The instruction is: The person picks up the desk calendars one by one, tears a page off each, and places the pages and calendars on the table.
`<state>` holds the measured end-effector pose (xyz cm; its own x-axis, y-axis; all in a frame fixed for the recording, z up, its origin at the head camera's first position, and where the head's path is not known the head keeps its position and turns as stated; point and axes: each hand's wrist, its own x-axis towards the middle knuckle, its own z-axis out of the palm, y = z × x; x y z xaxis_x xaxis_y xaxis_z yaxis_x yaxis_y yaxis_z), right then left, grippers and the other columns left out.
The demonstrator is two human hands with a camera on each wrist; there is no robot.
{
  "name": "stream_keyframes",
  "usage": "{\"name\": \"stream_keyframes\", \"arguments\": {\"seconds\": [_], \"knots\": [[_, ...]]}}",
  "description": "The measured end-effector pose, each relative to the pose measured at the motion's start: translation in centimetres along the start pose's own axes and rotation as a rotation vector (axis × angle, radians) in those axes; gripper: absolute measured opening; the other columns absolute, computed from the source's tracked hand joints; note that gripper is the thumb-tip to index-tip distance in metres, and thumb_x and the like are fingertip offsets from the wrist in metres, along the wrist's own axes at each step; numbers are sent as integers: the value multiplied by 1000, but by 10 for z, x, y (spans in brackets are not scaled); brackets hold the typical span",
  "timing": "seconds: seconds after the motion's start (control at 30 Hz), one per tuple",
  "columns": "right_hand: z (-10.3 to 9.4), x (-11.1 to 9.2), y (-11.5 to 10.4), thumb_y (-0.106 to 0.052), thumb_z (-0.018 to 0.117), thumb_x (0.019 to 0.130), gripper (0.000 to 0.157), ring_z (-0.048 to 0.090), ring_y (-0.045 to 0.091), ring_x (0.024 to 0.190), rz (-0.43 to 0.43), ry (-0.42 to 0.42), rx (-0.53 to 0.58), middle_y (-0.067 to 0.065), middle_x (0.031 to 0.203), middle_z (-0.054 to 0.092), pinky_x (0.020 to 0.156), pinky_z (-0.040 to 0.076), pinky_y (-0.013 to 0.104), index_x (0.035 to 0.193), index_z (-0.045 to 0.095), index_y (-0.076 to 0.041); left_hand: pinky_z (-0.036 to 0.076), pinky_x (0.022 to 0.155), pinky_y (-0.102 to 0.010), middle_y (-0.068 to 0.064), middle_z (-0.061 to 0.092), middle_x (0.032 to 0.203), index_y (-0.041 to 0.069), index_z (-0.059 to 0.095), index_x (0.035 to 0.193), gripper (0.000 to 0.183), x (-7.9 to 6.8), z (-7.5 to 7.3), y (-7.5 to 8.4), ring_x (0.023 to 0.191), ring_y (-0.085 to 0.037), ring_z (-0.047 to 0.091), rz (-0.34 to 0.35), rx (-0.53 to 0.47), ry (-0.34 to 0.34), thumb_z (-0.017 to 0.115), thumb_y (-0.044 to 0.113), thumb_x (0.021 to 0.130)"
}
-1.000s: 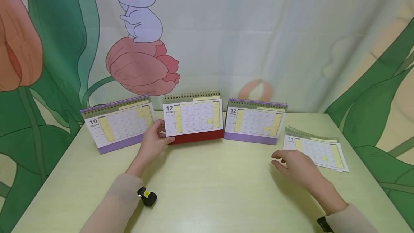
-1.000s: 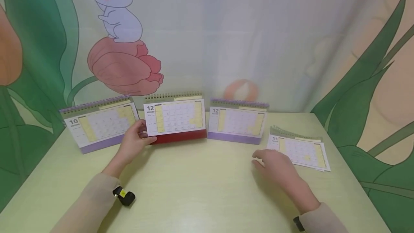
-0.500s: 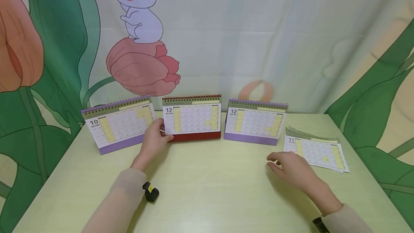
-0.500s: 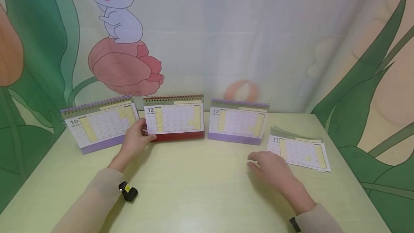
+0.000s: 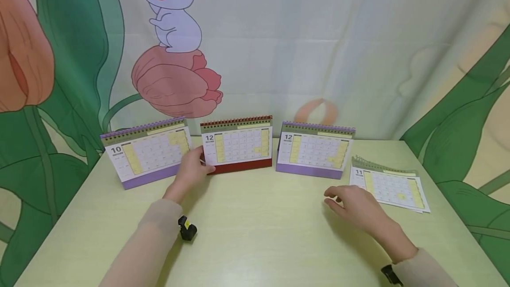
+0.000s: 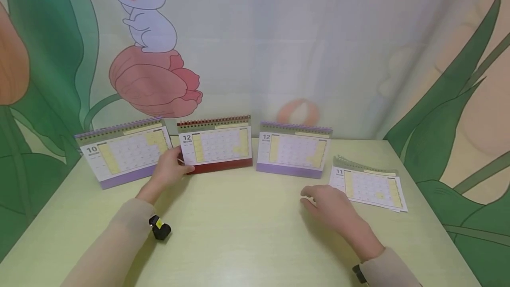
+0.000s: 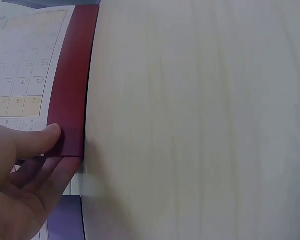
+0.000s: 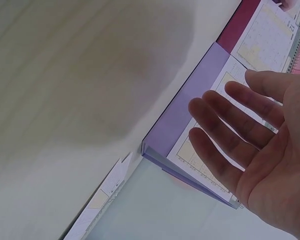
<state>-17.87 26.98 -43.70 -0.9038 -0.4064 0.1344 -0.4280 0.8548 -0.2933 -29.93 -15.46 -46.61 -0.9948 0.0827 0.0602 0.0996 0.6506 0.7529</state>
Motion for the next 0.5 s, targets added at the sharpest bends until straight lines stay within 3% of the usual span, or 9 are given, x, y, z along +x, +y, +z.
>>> {"name": "stream_keyframes", "arguments": {"seconds": [0.2, 0.5], "knots": [[1, 0, 1, -15, 72, 96, 13, 71, 20, 84, -8, 5, -2, 0, 100, 76, 71, 58, 40, 107, 77, -9, 50, 84, -42, -18, 65, 113, -3, 56, 136, 47, 2, 0, 0, 99, -33, 60, -1, 7, -29, 73, -1, 92], [5, 3, 3, -15, 72, 96, 12, 70, 18, 84, -17, -3, -10, -1, 100, 76, 73, 57, 40, 106, 77, -10, 53, 85, -44, -20, 67, 109, -7, 58, 131, 44, 3, -4, -7, 99, -34, 64, 34, 9, -18, 73, -5, 89]]}}
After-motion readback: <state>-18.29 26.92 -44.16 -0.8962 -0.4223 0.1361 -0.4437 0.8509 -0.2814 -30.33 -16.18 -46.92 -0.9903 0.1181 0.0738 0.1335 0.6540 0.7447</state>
